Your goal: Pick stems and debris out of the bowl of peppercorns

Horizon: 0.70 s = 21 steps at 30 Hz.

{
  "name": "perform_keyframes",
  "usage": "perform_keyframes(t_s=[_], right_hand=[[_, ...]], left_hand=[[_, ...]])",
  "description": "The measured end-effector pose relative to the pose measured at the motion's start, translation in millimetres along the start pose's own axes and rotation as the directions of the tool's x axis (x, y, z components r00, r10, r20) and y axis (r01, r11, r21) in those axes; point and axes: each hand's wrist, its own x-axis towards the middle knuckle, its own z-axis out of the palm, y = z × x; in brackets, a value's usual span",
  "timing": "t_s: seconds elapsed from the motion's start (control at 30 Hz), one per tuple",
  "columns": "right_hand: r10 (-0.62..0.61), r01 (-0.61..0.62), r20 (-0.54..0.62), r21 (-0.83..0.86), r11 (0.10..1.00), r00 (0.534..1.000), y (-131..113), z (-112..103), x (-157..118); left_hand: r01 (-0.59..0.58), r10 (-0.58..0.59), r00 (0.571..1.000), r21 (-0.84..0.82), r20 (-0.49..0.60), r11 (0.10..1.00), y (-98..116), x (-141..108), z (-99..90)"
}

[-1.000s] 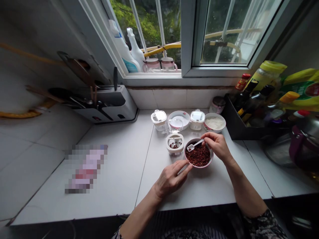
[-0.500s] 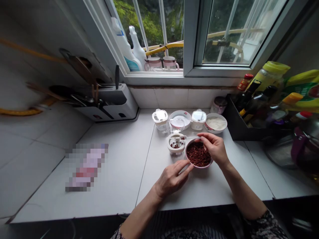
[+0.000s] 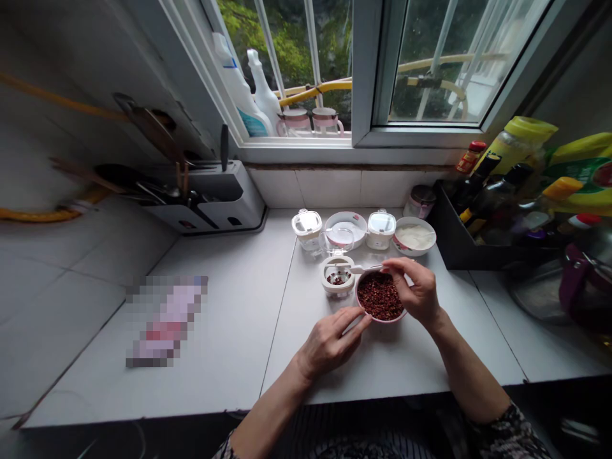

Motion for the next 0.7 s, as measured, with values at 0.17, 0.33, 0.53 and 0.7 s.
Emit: perform_keyframes(t_s=[0.17,0.33,0.53,0.7], right_hand=[[0.222,-0.218,0.051,-0.068,0.973,0.974,8,-12,7],[0.251,-0.236,0.155,-0.107,0.966,0.956,15,-6,7],[0.375,-0.378,0.227,-0.035,0.925,0.899,15,-4,6],[0.465,-0.484,0.22,0.04,0.874,0.857,18,-6,7]], left_hand=[[-0.002,0.002,1.0,-0.004,0.015,1.0,0,0,-0.7],[0.001,-0.001,1.0,0.007,0.009,1.0,0,0,-0.9],[0.003,-0.003,1.0,0.007,0.014,1.0,1,0,-1.3],[0.009,-0.009,1.0,0.0,0.014,1.0,0,-1,-1.0]])
